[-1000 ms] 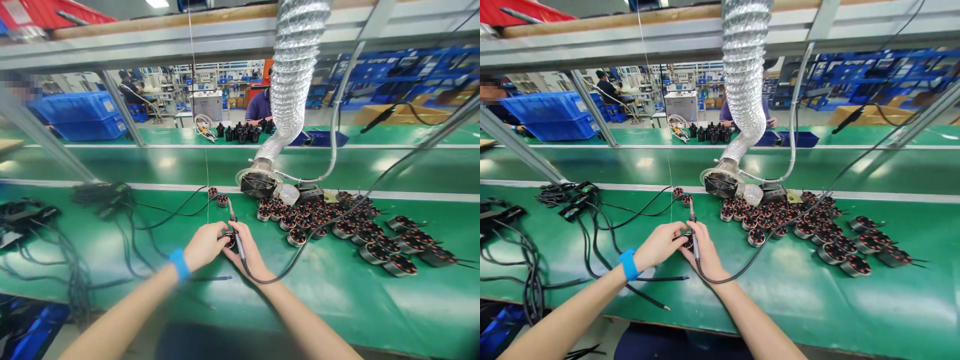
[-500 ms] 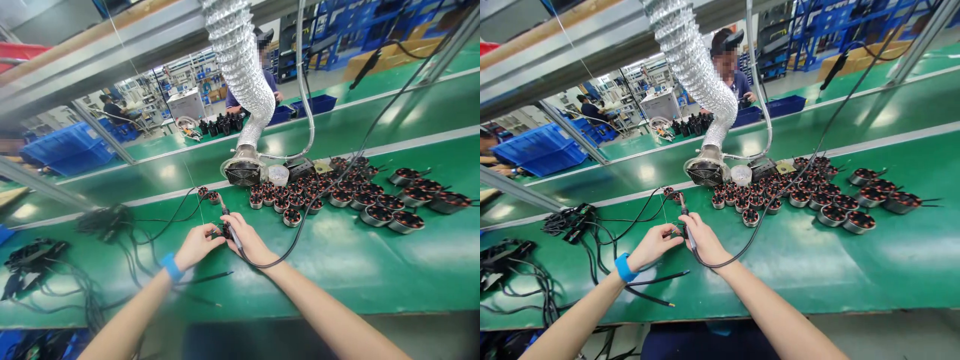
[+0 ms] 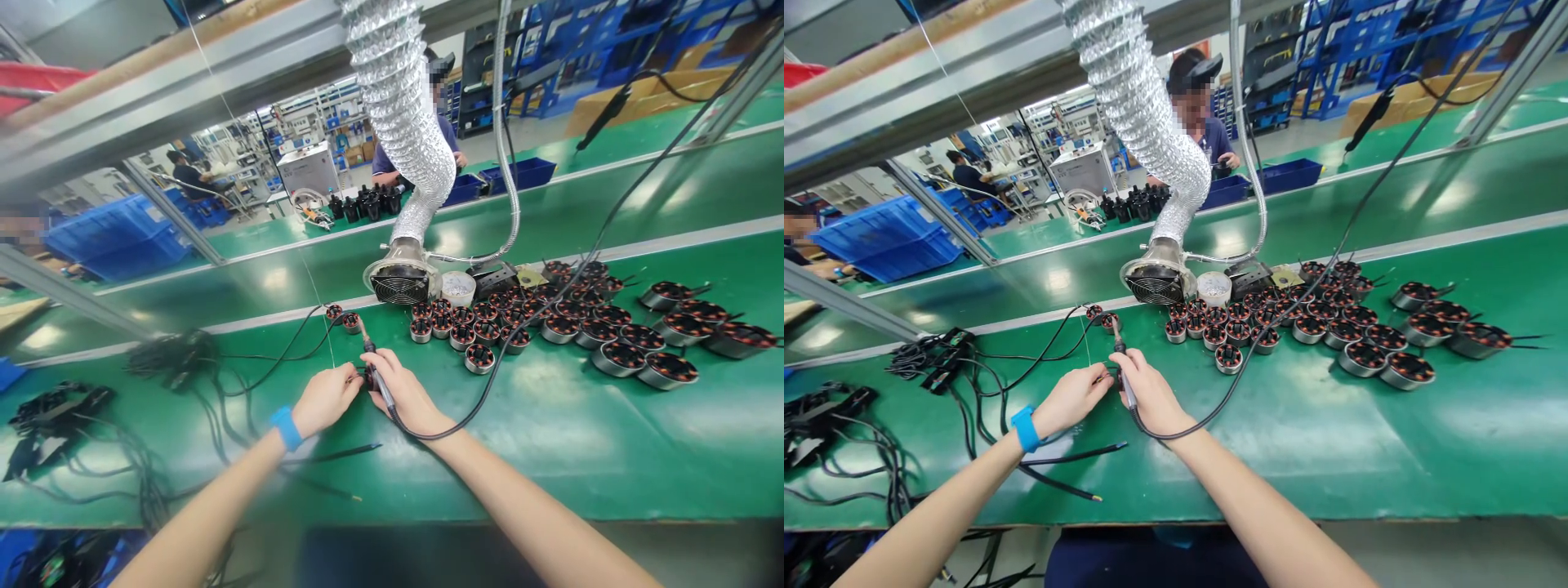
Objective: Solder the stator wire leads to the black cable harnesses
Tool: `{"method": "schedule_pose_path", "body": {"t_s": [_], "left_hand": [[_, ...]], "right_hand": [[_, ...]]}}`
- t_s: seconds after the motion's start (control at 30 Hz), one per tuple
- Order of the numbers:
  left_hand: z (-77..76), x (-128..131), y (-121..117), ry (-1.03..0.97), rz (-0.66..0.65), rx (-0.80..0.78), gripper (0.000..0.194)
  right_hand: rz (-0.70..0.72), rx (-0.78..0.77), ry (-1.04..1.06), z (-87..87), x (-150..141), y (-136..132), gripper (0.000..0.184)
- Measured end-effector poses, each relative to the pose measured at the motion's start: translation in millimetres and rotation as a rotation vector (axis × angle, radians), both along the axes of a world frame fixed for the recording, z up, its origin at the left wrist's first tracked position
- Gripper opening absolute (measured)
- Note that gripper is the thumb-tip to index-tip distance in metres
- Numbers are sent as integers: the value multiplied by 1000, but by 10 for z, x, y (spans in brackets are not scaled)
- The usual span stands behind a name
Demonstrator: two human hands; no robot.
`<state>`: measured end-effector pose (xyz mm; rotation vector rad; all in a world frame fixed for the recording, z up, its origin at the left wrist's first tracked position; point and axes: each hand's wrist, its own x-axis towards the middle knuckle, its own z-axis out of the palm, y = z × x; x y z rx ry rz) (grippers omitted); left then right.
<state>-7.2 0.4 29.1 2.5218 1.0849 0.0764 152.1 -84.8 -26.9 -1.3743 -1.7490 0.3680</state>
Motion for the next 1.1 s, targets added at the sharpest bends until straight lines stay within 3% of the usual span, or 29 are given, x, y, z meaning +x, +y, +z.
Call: {"method": "schedule_pose_path", "body": {"t_s": [0.13, 0.33, 0.47, 0.63, 0.73, 0.83, 0.97, 1.1], "left_hand": [[-21, -29, 15, -2, -1, -50, 31], [-54, -110, 93, -271, 58, -327, 23], [-79, -182, 130, -336, 82, -426, 27], [30, -132, 208, -258, 96, -712, 44], [60, -26, 276, -324, 118, -838, 50], [2, 45, 344, -385, 150, -934, 48], [-101, 22, 384, -456, 295, -1103, 47], [-131, -51, 365, -506, 352, -1162, 44]], "right_hand": [[8, -6, -33, 24, -12, -15, 69], [4, -9, -47, 37, -20, -17, 66], [1, -17, -70, 32, -28, -17, 64], [8, -18, -72, 39, -38, -16, 67], [26, -27, -61, 43, -37, -17, 68], [23, -32, -30, 28, -21, -16, 69], [20, -4, 69, 12, 13, -12, 72], [27, -8, 116, 22, 29, -9, 71]]}}
